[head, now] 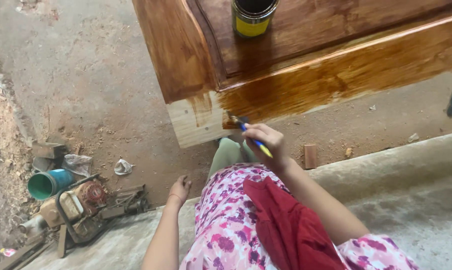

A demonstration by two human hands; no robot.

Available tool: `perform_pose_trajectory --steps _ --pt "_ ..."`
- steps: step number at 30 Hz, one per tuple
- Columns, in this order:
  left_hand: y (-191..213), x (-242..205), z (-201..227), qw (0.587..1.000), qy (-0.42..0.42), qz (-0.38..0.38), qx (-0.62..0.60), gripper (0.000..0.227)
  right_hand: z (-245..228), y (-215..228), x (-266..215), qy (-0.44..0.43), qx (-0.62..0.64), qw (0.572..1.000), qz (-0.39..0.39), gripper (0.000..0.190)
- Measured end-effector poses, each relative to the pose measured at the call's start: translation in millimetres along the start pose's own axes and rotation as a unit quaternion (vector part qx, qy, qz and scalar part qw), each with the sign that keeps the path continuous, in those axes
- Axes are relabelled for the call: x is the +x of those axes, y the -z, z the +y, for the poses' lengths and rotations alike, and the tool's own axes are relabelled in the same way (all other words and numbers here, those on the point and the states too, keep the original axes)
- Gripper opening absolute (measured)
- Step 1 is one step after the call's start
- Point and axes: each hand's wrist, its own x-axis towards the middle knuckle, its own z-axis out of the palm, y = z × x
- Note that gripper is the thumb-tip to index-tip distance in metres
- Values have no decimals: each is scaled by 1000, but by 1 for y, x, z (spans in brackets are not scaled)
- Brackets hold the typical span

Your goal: Applying a stain or paint to a wooden door using a paintbrush.

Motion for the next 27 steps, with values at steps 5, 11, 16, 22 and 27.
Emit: perform_pose_trajectory --steps 5,11,16,22,27 --pt "16 -12 28 1000 -20 15 -3 51 57 19 15 -52 45 993 101 15" --pt "6 -24 -3 1000 -7 16 -22 50 166 146 2 30 -143 971 188 20" --pt "-23 -4 -67 999 55 3 0 51 156 212 -7 68 -196 945 252 22" --pt "-33 -2 -70 999 44 -3 -17 51 126 102 -51 -26 -35 973 227 25" --pt "-15 9 -36 1000 18 2 -14 49 73 32 -55 -14 -232 968 100 32"
